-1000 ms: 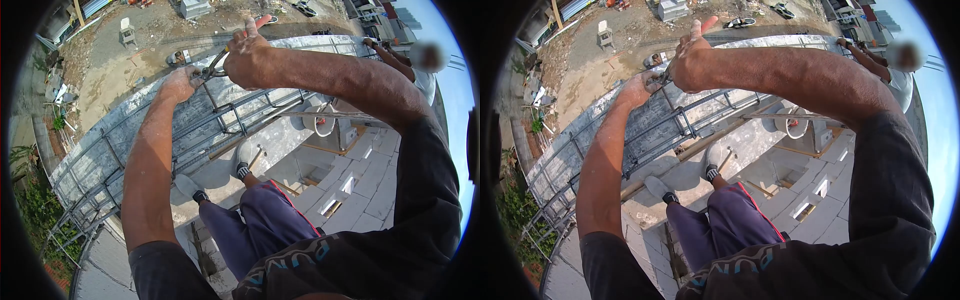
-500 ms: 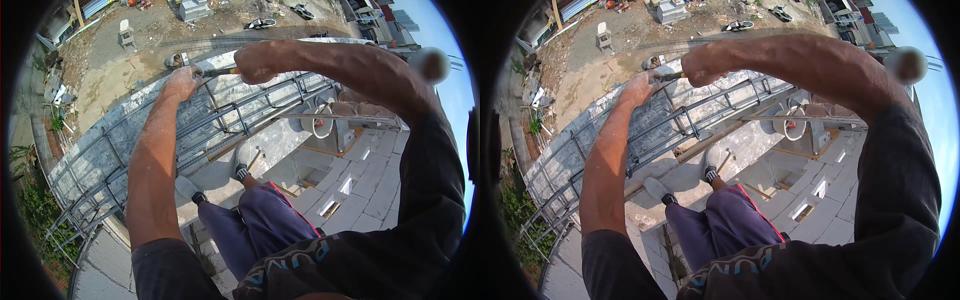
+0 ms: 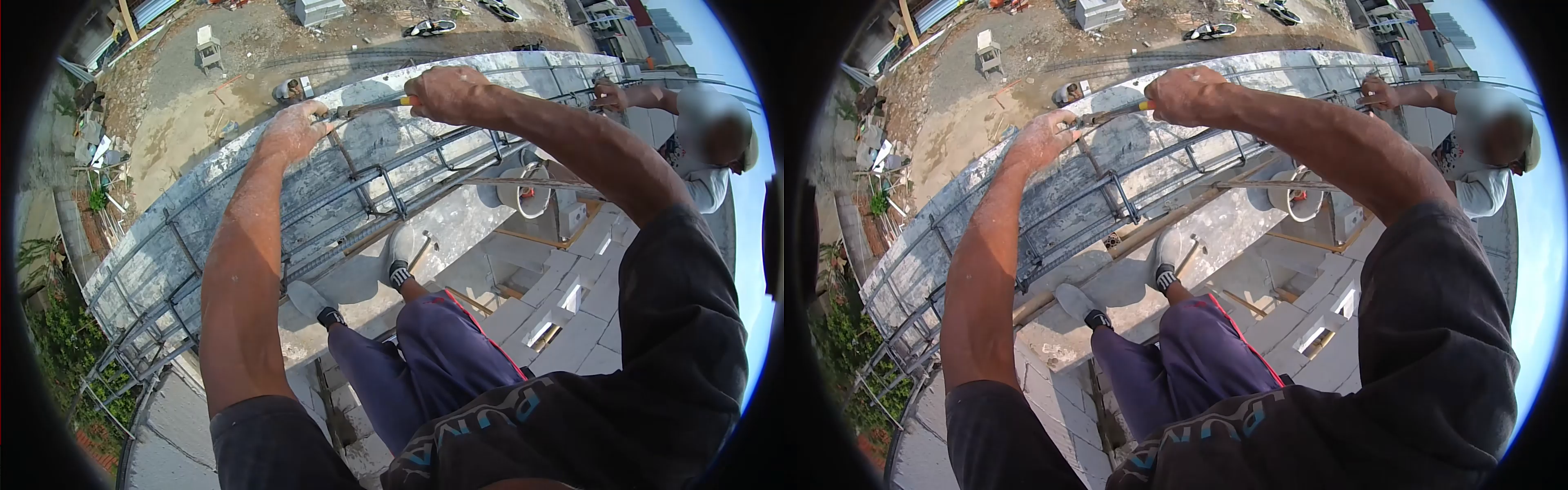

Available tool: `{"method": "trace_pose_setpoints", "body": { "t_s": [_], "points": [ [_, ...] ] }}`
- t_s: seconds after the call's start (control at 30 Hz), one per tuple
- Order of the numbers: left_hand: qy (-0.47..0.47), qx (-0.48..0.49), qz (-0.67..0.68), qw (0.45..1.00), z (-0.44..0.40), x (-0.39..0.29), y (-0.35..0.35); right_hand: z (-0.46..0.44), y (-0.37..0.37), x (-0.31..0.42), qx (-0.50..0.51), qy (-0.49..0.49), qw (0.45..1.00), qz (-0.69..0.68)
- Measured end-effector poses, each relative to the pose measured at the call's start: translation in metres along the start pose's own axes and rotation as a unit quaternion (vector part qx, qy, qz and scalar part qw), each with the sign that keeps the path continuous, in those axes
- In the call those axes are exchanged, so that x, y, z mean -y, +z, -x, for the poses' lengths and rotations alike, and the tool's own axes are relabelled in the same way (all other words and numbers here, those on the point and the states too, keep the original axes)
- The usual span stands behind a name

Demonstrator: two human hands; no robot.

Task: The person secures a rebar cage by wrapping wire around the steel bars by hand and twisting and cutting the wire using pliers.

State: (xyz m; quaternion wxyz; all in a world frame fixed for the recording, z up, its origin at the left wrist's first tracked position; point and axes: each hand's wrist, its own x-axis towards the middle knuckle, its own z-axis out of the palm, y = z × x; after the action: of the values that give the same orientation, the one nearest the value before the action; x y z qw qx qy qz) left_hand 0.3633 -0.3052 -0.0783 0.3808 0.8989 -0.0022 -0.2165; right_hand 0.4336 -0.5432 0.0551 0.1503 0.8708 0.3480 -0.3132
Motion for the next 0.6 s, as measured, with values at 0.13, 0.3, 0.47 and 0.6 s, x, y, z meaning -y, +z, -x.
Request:
{"method": "trace_pose_setpoints", "body": {
  "t_s": [0.13, 0.3, 0.47, 0.6],
  "points": [
    [0.0, -0.001, 0.0, 1.0, 0.002, -0.003, -0.001, -0.005, -0.013, 0.004, 0.169, 0.016, 0.97, -0.172],
    [-0.01, 0.02, 0.007, 1.0, 0.006, -0.007, -0.007, 0.002, -0.029, 0.012, 0.106, -0.008, 0.992, -0.072],
    [-0.023, 0.016, -0.004, 1.0, 0.0, -0.004, -0.003, 0.015, -0.02, 0.01, -0.27, -0.138, 0.896, 0.324],
    [-0.02, 0.014, 0.006, 1.0, 0.0, -0.003, -0.001, 0.014, -0.079, 0.039, 0.215, 0.053, 0.972, -0.075]
  ]
}}
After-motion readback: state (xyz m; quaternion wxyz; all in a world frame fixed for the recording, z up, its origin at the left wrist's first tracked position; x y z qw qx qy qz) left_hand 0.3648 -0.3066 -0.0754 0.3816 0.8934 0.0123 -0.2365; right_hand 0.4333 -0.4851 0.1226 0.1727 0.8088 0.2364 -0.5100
